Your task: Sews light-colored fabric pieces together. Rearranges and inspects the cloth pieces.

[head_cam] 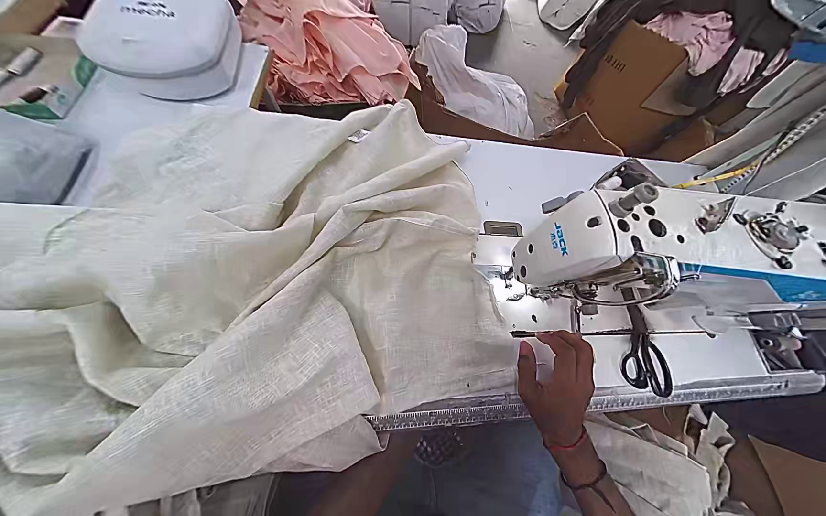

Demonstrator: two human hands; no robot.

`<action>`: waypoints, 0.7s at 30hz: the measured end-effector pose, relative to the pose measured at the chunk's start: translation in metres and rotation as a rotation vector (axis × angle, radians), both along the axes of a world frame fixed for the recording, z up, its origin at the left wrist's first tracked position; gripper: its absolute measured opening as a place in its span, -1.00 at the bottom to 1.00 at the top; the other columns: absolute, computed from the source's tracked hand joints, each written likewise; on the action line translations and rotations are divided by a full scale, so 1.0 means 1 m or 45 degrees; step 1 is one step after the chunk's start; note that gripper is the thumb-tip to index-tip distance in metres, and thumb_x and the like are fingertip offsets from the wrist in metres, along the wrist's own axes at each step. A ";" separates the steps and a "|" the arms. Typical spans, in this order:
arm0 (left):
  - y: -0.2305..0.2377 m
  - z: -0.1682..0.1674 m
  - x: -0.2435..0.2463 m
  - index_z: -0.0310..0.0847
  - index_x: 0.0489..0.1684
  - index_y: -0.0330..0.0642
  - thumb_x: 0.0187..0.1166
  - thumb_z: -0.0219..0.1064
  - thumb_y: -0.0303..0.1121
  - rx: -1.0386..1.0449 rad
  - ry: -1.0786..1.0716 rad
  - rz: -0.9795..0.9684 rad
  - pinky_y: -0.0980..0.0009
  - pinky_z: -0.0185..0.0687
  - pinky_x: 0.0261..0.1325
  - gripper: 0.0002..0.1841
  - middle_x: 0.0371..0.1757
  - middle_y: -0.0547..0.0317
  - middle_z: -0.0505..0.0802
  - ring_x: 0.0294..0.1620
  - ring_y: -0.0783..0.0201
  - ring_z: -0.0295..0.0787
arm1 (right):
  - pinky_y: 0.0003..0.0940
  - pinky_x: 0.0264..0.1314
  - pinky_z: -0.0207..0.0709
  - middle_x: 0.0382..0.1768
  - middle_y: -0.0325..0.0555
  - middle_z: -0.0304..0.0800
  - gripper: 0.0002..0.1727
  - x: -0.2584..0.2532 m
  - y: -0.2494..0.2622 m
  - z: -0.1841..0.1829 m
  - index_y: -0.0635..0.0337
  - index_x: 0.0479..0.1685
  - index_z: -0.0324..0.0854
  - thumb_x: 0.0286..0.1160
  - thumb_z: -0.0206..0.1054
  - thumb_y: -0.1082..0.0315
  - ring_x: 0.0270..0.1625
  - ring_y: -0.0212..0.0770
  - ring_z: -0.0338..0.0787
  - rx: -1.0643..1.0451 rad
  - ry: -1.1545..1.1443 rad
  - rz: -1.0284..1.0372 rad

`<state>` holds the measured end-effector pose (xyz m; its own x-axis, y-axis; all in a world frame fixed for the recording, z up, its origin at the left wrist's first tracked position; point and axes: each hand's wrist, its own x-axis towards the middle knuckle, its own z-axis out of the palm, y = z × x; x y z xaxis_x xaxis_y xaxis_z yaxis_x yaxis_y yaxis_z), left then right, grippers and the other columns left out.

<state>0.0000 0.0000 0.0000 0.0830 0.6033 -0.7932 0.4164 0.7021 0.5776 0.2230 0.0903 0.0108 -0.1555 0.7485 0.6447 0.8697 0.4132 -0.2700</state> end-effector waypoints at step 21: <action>0.186 0.029 -0.041 0.64 0.53 0.26 0.77 0.05 -0.22 1.784 0.575 -0.974 -0.08 0.17 0.79 -0.57 0.67 0.42 0.61 0.80 0.04 0.29 | -0.17 0.05 0.77 -0.18 -0.31 0.87 -0.80 -0.010 -0.141 -0.037 -0.13 -0.14 0.78 0.43 0.29 0.37 0.00 -0.22 0.87 -0.584 -0.203 0.715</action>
